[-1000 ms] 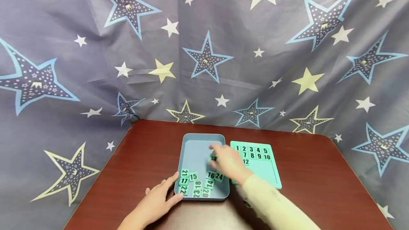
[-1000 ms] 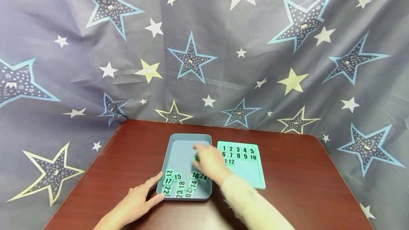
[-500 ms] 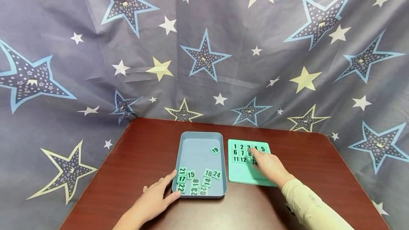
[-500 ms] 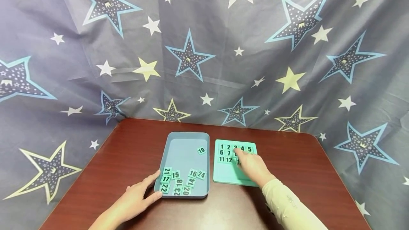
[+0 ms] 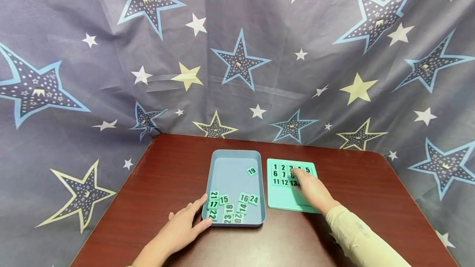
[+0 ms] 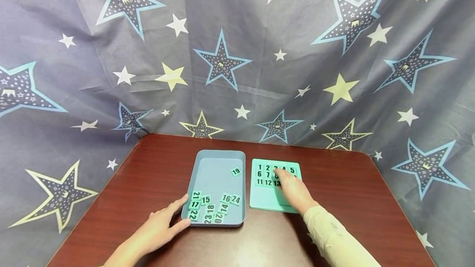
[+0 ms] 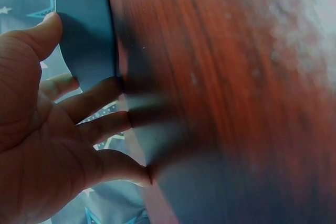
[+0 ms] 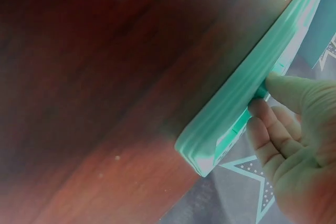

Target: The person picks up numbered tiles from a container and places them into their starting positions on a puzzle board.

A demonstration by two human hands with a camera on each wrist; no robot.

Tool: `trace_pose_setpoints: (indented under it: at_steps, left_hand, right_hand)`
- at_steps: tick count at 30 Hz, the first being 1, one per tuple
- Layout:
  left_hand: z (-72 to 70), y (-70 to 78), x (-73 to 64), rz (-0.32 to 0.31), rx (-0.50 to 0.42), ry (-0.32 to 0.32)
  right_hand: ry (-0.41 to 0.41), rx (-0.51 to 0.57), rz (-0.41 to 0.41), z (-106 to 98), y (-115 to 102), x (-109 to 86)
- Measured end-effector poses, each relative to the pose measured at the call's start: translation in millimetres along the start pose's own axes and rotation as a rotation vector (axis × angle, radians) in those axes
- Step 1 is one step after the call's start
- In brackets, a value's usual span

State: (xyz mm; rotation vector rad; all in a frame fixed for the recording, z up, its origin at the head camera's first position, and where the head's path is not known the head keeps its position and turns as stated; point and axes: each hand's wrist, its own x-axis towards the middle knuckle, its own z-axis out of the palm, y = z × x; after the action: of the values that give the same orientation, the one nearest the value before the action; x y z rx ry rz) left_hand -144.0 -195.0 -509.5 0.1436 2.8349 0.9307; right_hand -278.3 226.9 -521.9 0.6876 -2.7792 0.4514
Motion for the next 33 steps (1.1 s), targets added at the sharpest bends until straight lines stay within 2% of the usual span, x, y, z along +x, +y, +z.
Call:
trace_pose_setpoints:
  at_steps: [8,14,19,23,26,30,33]
  left_hand:
    - [-0.1,1.1,0.3,0.006,0.005,0.004]
    - [1.6,-0.9,1.5,0.006,0.009,0.001]
    - [1.2,-0.5,0.6,0.005,0.009,-0.001]
    - [0.2,0.8,-0.3,0.002,0.004,-0.002]
    - [-0.3,1.8,-0.7,0.001,-0.001,0.0]
    - [-0.3,2.5,-1.3,0.002,0.002,0.003]
    - [-0.1,3.2,-1.2,0.004,0.002,0.0]
  right_hand:
    - [-0.036,0.054,0.031,-3.9,1.0,-0.3]
    - [-0.002,0.098,0.038,-9.2,0.8,1.0]
    - [0.021,0.143,0.009,-18.8,-16.7,9.7]
    - [0.005,0.147,-0.09,-27.3,-52.0,19.1]
    - [-0.072,0.137,-0.211,-28.5,-82.7,26.1]
    - [-0.212,0.093,-0.394,-17.6,-116.2,33.8]
    - [-0.261,0.017,-0.482,-4.0,-130.7,36.1]
